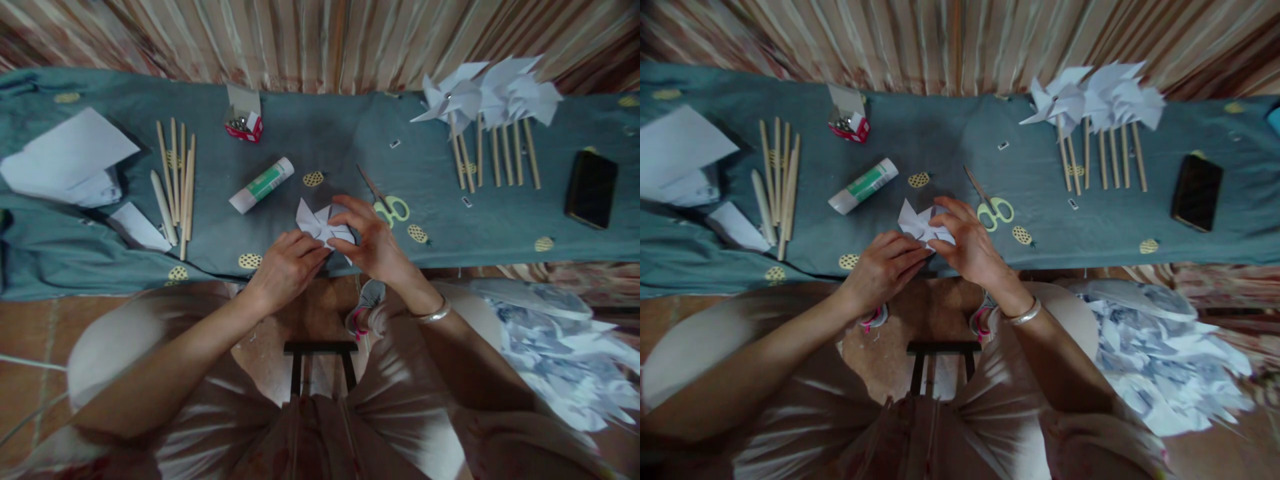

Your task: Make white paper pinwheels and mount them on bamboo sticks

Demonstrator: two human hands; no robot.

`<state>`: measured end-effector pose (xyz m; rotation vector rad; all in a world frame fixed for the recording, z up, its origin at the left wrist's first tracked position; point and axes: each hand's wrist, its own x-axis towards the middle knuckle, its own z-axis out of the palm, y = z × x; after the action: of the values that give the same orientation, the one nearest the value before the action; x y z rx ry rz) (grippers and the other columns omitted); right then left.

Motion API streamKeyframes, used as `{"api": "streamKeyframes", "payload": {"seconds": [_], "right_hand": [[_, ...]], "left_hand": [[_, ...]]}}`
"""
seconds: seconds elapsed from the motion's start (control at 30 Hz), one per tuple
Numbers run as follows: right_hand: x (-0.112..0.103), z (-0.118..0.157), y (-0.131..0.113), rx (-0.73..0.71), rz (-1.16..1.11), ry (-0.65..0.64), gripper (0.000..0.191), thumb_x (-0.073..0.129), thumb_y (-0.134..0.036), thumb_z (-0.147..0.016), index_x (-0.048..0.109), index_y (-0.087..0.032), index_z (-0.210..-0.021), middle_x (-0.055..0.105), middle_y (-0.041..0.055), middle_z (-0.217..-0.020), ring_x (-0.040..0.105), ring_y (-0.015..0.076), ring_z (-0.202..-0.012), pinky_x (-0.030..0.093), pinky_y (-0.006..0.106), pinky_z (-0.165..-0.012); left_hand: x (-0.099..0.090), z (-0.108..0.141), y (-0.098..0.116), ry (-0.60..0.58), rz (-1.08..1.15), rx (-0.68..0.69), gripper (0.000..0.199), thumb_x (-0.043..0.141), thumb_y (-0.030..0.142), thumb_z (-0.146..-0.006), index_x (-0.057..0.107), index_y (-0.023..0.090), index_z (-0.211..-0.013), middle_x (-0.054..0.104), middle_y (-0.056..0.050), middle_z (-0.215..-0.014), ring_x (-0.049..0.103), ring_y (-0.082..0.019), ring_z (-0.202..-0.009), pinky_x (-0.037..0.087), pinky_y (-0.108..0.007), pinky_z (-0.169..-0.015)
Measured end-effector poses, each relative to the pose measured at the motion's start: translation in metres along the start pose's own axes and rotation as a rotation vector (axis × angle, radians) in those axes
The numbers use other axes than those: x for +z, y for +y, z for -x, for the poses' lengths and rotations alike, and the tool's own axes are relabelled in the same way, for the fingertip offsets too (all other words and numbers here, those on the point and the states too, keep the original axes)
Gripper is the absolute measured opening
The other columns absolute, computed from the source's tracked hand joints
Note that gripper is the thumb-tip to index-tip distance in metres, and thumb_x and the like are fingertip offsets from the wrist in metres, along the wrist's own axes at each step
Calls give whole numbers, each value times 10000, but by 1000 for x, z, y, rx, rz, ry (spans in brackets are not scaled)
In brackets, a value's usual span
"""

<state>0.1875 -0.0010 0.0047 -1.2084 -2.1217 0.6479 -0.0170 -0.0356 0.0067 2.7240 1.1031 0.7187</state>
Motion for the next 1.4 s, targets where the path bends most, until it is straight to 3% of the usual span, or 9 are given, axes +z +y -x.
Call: {"api": "streamKeyframes", "payload": {"seconds": [0.3,0.5,0.8,1.2,1.4], "right_hand": [[-22,7,-5,10,3,-98,98,728,-251,-806,642,-256,-853,529,57,-1468,465,311,-1382,385,575,-1130],[-18,7,-3,-35,35,-119,39,650,-225,-854,656,-245,-887,513,57,-1481,442,320,-1402,384,579,-1139],[-16,9,-7,-42,54,-120,125,632,-206,-872,704,-275,-947,500,12,-1483,430,277,-1406,382,506,-1179],[-13,9,-9,-91,62,-128,155,594,-206,-883,715,-266,-958,503,28,-1478,422,310,-1410,394,572,-1147],[-13,10,-9,-110,106,-130,153,601,-181,-872,712,-255,-946,508,42,-1460,431,303,-1401,406,558,-1148]], "left_hand": [[0,1,0,13,13,-4,197,537,209,-976,696,132,-1064,730,-80,-935,639,-195,-861,531,-329,-758],[2,2,0,25,39,-11,211,518,205,-984,691,121,-1069,728,-87,-932,645,-185,-844,555,-322,-756],[4,2,-2,36,68,-27,196,552,192,-964,700,119,-1068,729,-83,-918,658,-188,-837,556,-314,-750],[3,0,-2,16,125,-68,199,544,189,-958,723,159,-1040,742,-76,-934,673,-184,-839,560,-308,-740],[1,-2,-1,21,152,-55,208,535,170,-952,722,121,-1027,740,-96,-923,665,-199,-824,559,-319,-727]]}}
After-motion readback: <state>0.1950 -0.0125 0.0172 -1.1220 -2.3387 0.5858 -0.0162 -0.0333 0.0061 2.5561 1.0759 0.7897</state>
